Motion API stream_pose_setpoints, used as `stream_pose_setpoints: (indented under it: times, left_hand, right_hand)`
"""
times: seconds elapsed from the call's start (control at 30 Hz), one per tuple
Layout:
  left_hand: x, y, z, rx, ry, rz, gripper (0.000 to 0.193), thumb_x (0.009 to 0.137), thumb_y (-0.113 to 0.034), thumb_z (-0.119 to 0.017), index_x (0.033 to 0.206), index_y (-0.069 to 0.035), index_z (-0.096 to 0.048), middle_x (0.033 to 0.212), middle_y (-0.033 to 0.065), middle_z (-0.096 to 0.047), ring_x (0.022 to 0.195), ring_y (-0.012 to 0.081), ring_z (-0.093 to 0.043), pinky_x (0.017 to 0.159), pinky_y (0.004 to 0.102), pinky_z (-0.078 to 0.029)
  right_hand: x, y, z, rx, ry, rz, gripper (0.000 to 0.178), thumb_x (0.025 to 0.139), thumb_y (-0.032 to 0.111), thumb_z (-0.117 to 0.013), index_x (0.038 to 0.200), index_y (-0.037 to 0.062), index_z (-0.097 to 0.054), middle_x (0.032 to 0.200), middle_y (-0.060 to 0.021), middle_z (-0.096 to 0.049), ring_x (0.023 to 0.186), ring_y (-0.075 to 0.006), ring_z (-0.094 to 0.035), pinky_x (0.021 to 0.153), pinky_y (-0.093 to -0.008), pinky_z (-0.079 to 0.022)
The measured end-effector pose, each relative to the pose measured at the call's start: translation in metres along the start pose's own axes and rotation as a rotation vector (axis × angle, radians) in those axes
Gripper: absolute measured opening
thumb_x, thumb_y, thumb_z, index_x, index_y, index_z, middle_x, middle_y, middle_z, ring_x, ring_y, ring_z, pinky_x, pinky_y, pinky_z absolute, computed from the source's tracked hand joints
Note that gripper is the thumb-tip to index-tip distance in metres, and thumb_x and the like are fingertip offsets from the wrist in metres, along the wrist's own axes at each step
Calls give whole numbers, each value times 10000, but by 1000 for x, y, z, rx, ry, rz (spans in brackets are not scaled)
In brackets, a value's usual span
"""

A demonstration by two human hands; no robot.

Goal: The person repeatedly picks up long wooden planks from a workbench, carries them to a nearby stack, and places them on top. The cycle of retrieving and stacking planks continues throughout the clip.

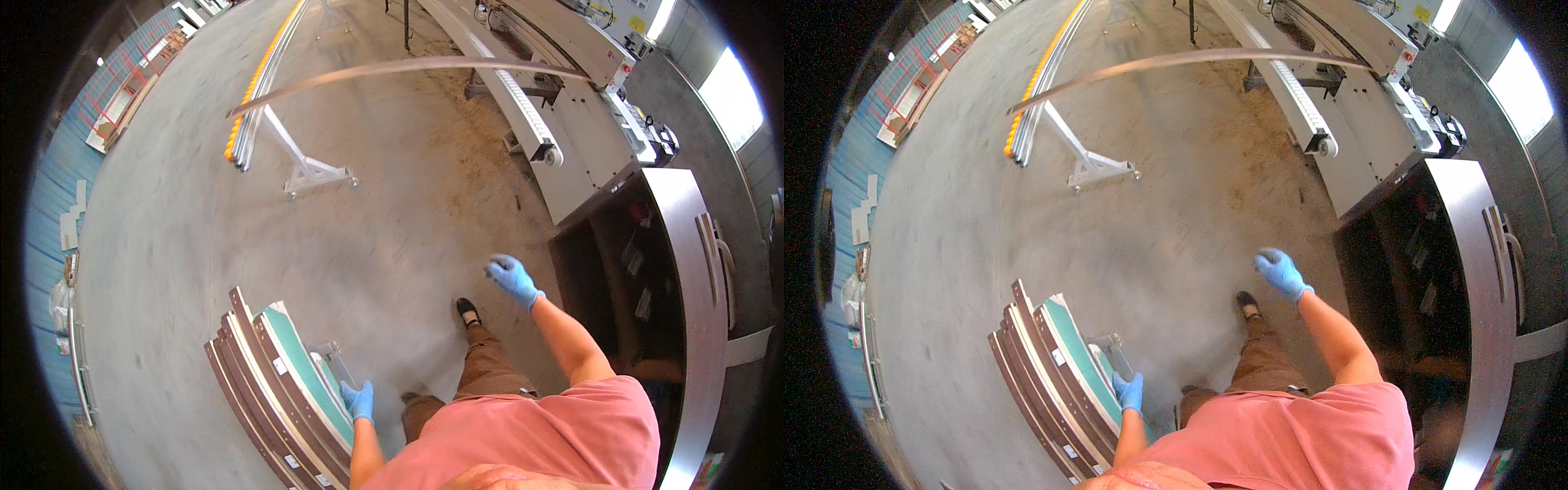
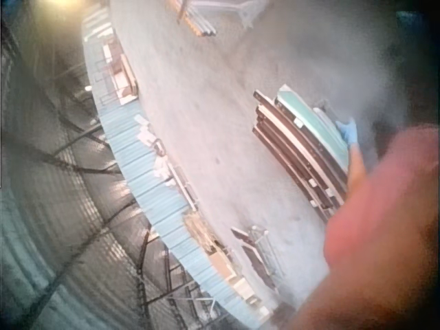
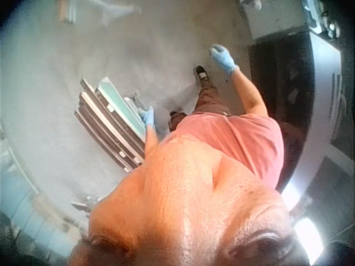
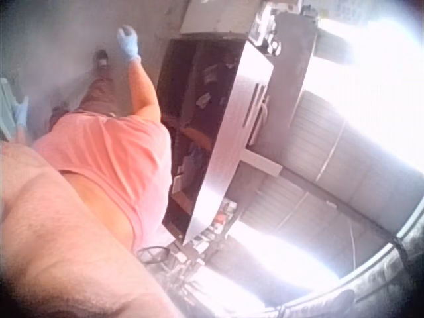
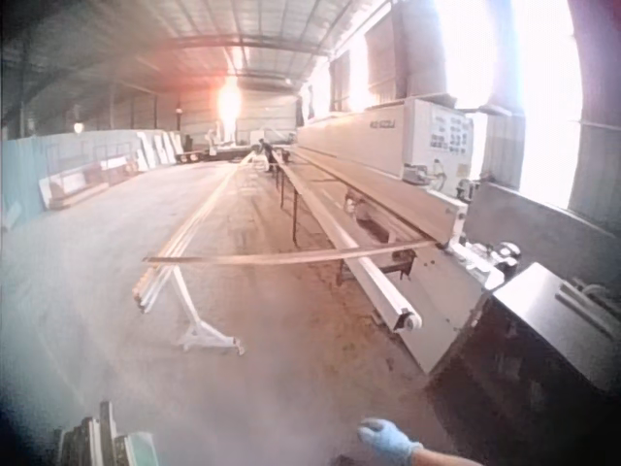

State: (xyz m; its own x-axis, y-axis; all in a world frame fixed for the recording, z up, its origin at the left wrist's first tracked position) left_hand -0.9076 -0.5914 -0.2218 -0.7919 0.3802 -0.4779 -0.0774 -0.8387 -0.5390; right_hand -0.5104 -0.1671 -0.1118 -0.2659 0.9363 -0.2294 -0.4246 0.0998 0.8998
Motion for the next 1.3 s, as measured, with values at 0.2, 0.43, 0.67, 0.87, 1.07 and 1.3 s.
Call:
stream_pose_setpoints:
  times: [0.2, 0.43, 0.67, 0.87, 1.07, 1.3]
  left_hand:
    - [-22, -155, -90, 100, 158, -157, 907, 832, -377, -799, 1512, 112, -452, 1566, 317, -477, 1464, 436, -462, 1229, 452, -372]
    - [-41, -302, -158, -12, 293, -250, 877, 856, -420, -785, 1513, 76, -479, 1557, 295, -500, 1457, 410, -483, 1206, 457, -399]
    - [-51, -322, -151, 136, 268, -312, 854, 878, -447, -756, 1507, 67, -494, 1554, 286, -506, 1453, 403, -490, 1206, 463, -402]
    - [-47, -345, -131, 177, 222, -290, 831, 883, -438, -763, 1498, 59, -508, 1541, 292, -516, 1430, 429, -502, 1194, 483, -412]
    - [-56, -492, -81, 193, -43, -630, 797, 888, -326, -750, 1557, -12, -450, 1590, 263, -447, 1432, 439, -465, 1186, 546, -382]
    - [-90, -614, -11, 468, -403, -1157, 883, 840, -463, -790, 1565, -69, -474, 1644, 215, -394, 1539, 409, -350, 1268, 556, -275]
  right_hand:
    - [163, 145, 142, -199, -180, 345, 401, 991, 312, -648, 1246, 5, -690, 1131, -213, -758, 1078, -390, -724, 939, -404, -561]
    - [328, 225, 215, -771, -343, 608, 601, 922, 368, -734, 1400, 44, -567, 1472, -202, -579, 1363, -382, -544, 1141, -485, -433]
    - [441, 238, 205, -1158, -332, 708, 893, 743, 483, -850, 1462, 89, -495, 1505, -168, -491, 1450, -372, -417, 1166, -514, -382]
    - [486, 235, 189, -1329, -66, 353, 748, 775, 502, -833, 1365, 120, -580, 1317, -156, -657, 1272, -360, -621, 1071, -482, -475]
    - [412, 248, 169, -1177, 92, 524, 389, 827, 378, -754, 1062, 68, -745, 1082, -205, -735, 1042, -398, -717, 925, -501, -578]
    - [260, 246, 91, -1058, 305, 746, 424, 779, 404, -846, 1000, 66, -718, 1041, -189, -724, 957, -402, -711, 826, -506, -568]
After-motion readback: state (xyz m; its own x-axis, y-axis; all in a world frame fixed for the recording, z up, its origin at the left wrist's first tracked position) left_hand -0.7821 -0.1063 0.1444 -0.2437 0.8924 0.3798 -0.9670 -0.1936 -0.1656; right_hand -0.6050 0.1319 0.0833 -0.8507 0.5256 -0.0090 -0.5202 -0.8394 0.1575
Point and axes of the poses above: each hand's wrist, its own x-axis towards the middle knuckle, its own z-axis out of the back of the hand, y = z × x, the point moved 6 cm from there along x, towards the middle knuckle
